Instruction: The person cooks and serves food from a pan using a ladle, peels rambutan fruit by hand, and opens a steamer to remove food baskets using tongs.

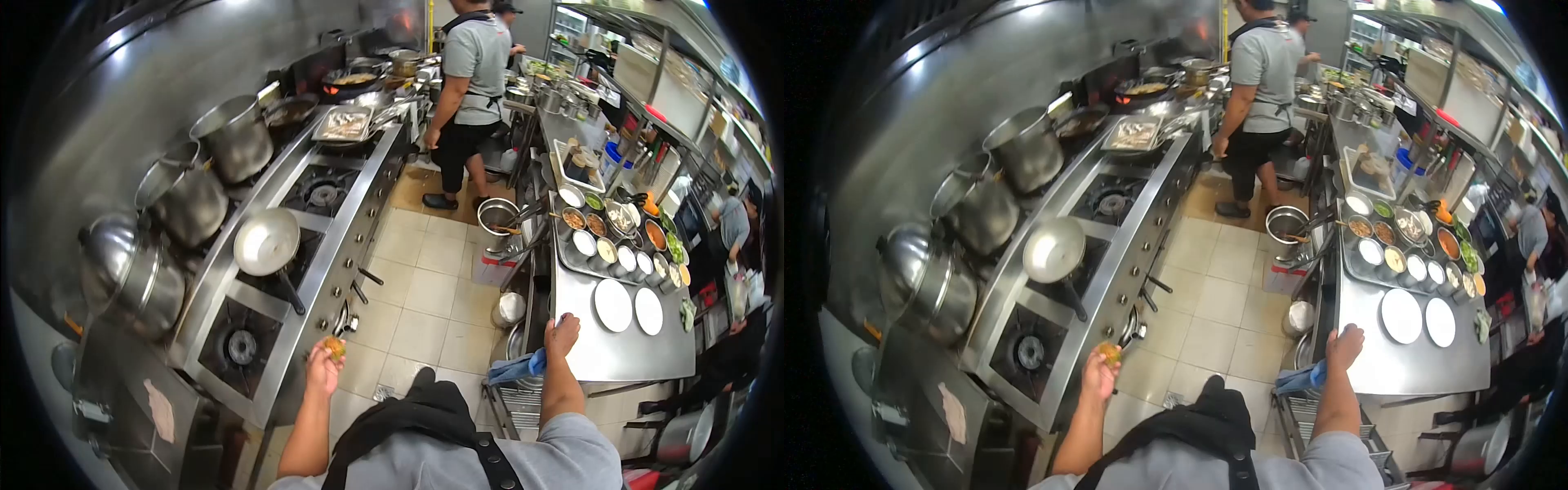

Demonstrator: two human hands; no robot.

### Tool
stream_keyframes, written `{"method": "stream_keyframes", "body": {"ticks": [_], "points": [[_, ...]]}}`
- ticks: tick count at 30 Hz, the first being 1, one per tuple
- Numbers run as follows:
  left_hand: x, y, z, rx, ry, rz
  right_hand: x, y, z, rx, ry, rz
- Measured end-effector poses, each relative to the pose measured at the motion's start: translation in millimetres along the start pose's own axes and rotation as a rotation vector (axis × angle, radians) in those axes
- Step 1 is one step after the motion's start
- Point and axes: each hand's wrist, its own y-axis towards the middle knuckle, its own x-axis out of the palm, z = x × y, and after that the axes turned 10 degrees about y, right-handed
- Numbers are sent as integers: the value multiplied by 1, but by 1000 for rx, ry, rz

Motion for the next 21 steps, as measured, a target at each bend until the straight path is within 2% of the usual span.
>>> {"method": "stream_keyframes", "body": {"ticks": [4,8,12,15,21], "points": [[35,-5,27,69,-2,-151,-1,-1,-1,17,10,3],[51,8,38,40,-151,-169,-5,2,-7,33,-7,-16],[38,17,17,15,-61,-196,-3,2,-4,29,-32,-19],[17,17,-21,-60,70,-108,0,2,-1,29,-39,-12],[-23,6,-92,-338,324,-130,3,2,2,22,-42,5]]}}
